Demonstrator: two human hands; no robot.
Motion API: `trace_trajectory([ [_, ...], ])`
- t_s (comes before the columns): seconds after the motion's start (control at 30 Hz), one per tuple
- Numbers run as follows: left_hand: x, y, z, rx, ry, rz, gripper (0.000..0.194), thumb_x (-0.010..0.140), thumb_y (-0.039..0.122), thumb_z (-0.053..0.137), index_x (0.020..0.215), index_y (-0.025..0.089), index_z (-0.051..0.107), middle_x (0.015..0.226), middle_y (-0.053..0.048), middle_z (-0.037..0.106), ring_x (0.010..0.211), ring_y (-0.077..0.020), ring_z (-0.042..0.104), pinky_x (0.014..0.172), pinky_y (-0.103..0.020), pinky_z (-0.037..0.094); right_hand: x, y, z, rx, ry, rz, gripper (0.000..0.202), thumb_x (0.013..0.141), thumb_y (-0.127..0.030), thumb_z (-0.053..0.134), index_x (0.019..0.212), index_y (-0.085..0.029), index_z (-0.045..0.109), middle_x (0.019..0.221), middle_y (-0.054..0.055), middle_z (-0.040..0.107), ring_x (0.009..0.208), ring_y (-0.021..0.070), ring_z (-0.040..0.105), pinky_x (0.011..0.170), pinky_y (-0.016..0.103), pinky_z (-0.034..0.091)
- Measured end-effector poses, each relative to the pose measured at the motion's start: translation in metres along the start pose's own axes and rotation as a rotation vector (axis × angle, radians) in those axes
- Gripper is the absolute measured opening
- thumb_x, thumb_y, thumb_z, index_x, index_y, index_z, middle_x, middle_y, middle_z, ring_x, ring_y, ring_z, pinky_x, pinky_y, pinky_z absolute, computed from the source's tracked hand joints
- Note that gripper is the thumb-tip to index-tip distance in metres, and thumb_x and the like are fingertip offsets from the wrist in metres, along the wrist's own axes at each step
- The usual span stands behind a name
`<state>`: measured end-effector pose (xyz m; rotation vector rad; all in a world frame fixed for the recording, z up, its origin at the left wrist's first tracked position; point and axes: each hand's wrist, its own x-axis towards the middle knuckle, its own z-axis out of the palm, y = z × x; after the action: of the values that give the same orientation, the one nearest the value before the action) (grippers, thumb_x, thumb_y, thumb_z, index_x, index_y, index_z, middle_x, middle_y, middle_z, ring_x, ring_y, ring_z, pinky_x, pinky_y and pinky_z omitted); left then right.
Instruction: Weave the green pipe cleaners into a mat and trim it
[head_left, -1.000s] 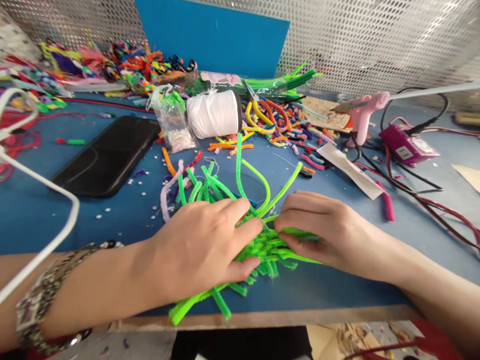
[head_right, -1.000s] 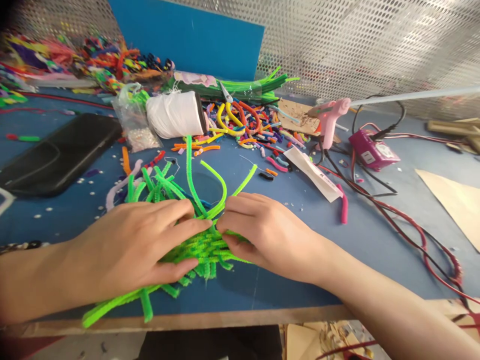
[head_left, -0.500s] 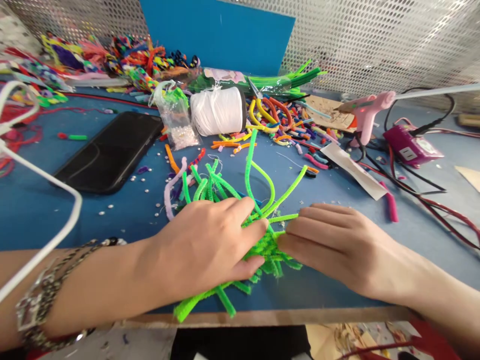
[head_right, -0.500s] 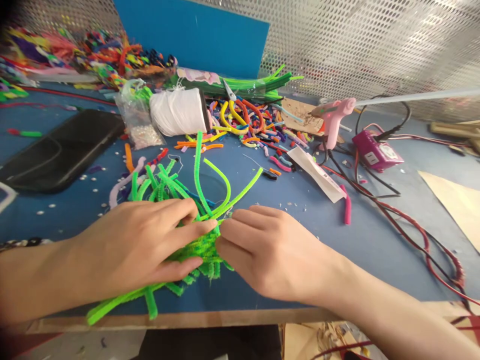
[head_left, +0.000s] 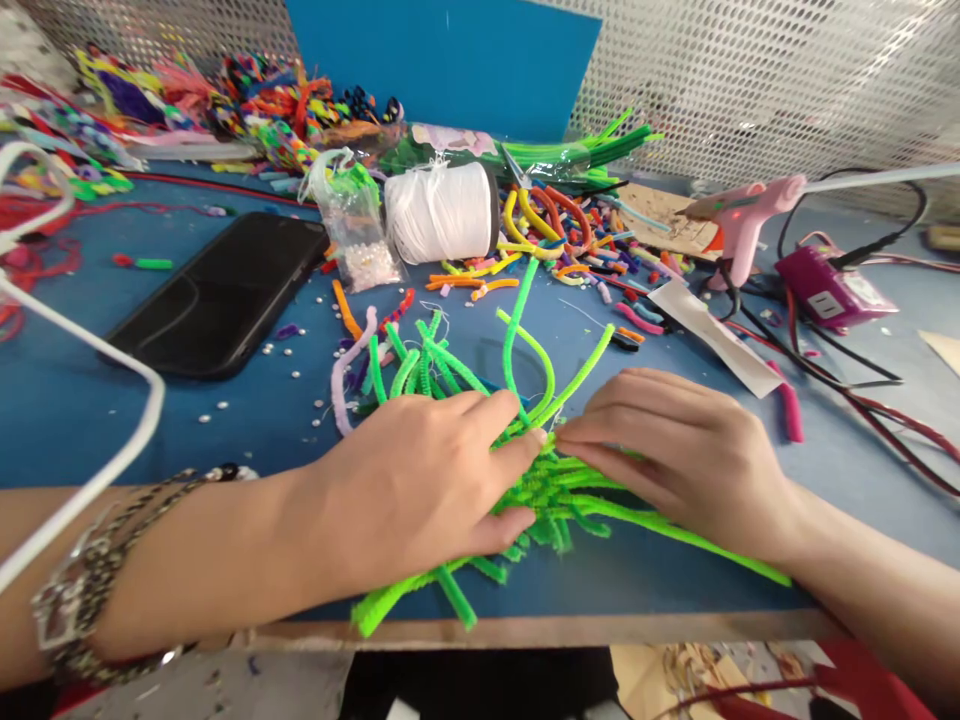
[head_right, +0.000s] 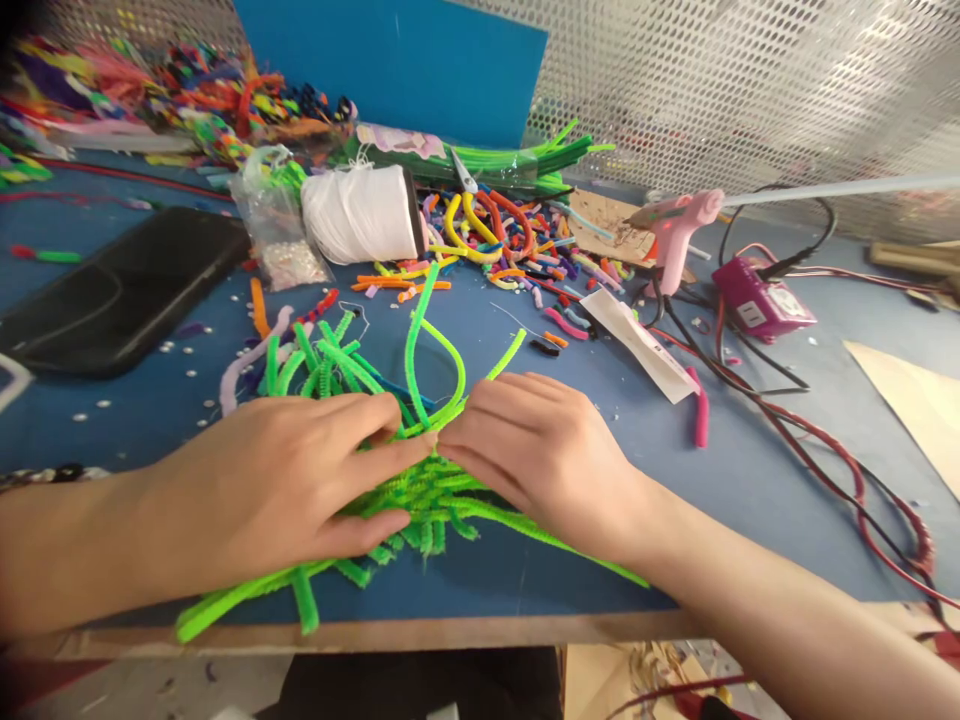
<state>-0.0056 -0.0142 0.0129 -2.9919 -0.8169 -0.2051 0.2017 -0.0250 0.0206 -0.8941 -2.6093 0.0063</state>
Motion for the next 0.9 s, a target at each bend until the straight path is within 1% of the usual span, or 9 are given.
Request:
trace_trajectory([
  [0.1,0.0,-0.001,0.0,0.003,0.01,0.004,0.031,0.081,0.041,0.054,0.102,0.021,0.063,0.076,-0.003,0.054,0.065,-0.0148,0.055,0.047,-0.025,0.034,0.004,0.008,0.0,0.062,-0.07,0.077,0.019,0.089,-0.018,0.044,0.078,-0.017,0.059,0.069,0.002,0.06,0.063,0.0108,0.053,0.059,0.024,0.04],
  [0.27,-0.002,0.001,-0.001,0.026,0.015,0.012,0.034,0.083,0.041,0.051,0.107,0.019,0.06,0.077,-0.004,0.056,0.067,-0.0148,0.057,0.047,-0.023,0.034,0.005,0.009,-0.002,-0.002,-0.21,0.059,0.027,0.09,-0.017,0.04,0.069,-0.017,0.057,0.062,0.001,0.053,0.059,0.0111,0.046,0.059,0.026,0.035],
  [0.33,-0.002,0.001,0.0,0.048,0.045,0.006,0.035,0.083,0.04,0.05,0.108,0.017,0.059,0.077,-0.004,0.057,0.067,-0.0154,0.057,0.048,-0.023,0.035,0.003,0.006,-0.002,-0.102,-0.16,0.045,0.03,0.091,-0.019,0.038,0.068,-0.017,0.057,0.07,0.004,0.056,0.064,0.013,0.046,0.06,0.028,0.032],
  [0.4,-0.002,0.002,0.0,0.055,0.067,-0.01,0.036,0.082,0.04,0.051,0.107,0.015,0.058,0.077,-0.004,0.058,0.067,-0.0158,0.057,0.049,-0.024,0.037,-0.001,0.002,-0.001,-0.225,-0.068,0.015,0.032,0.092,-0.018,0.036,0.069,-0.017,0.058,0.077,0.006,0.058,0.066,0.0147,0.045,0.059,0.03,0.03],
  [0.47,-0.002,0.003,0.0,0.046,0.07,-0.027,0.036,0.081,0.04,0.052,0.104,0.013,0.059,0.077,-0.005,0.058,0.066,-0.0158,0.057,0.049,-0.024,0.038,-0.003,-0.002,-0.001,-0.296,-0.018,-0.088,0.033,0.092,-0.016,0.035,0.069,-0.018,0.058,0.073,0.005,0.058,0.062,0.0141,0.043,0.057,0.03,0.028],
  [0.53,-0.001,0.003,0.001,0.035,0.063,-0.037,0.037,0.08,0.04,0.053,0.102,0.012,0.059,0.076,-0.004,0.058,0.065,-0.0157,0.056,0.049,-0.024,0.038,-0.003,-0.004,-0.003,-0.296,-0.035,-0.228,0.032,0.091,-0.014,0.035,0.07,-0.019,0.058,0.069,0.003,0.057,0.058,0.0124,0.043,0.055,0.029,0.03],
  [0.6,0.0,0.003,0.001,0.032,0.056,-0.039,0.038,0.079,0.04,0.053,0.103,0.012,0.059,0.075,-0.004,0.057,0.063,-0.0159,0.057,0.049,-0.025,0.039,-0.001,-0.003,-0.005,-0.278,-0.072,-0.321,0.029,0.091,-0.013,0.038,0.071,-0.019,0.058,0.068,0.001,0.059,0.057,0.0109,0.045,0.054,0.028,0.033],
  [0.7,0.001,0.002,0.0,0.028,0.048,-0.045,0.04,0.078,0.04,0.054,0.106,0.012,0.059,0.075,-0.003,0.057,0.063,-0.0163,0.057,0.049,-0.025,0.039,0.002,0.0,-0.005,-0.256,-0.087,-0.352,0.028,0.09,-0.012,0.04,0.07,-0.018,0.058,0.07,0.001,0.063,0.056,0.0102,0.049,0.054,0.028,0.037],
  [0.9,0.0,0.003,-0.001,0.004,0.015,-0.078,0.041,0.077,0.043,0.056,0.104,0.012,0.06,0.08,-0.005,0.059,0.066,-0.017,0.059,0.049,-0.025,0.04,0.002,0.001,-0.001,-0.16,-0.025,-0.351,0.03,0.09,-0.01,0.037,0.072,-0.014,0.062,0.073,0.005,0.068,0.057,0.0122,0.057,0.056,0.029,0.042],
])
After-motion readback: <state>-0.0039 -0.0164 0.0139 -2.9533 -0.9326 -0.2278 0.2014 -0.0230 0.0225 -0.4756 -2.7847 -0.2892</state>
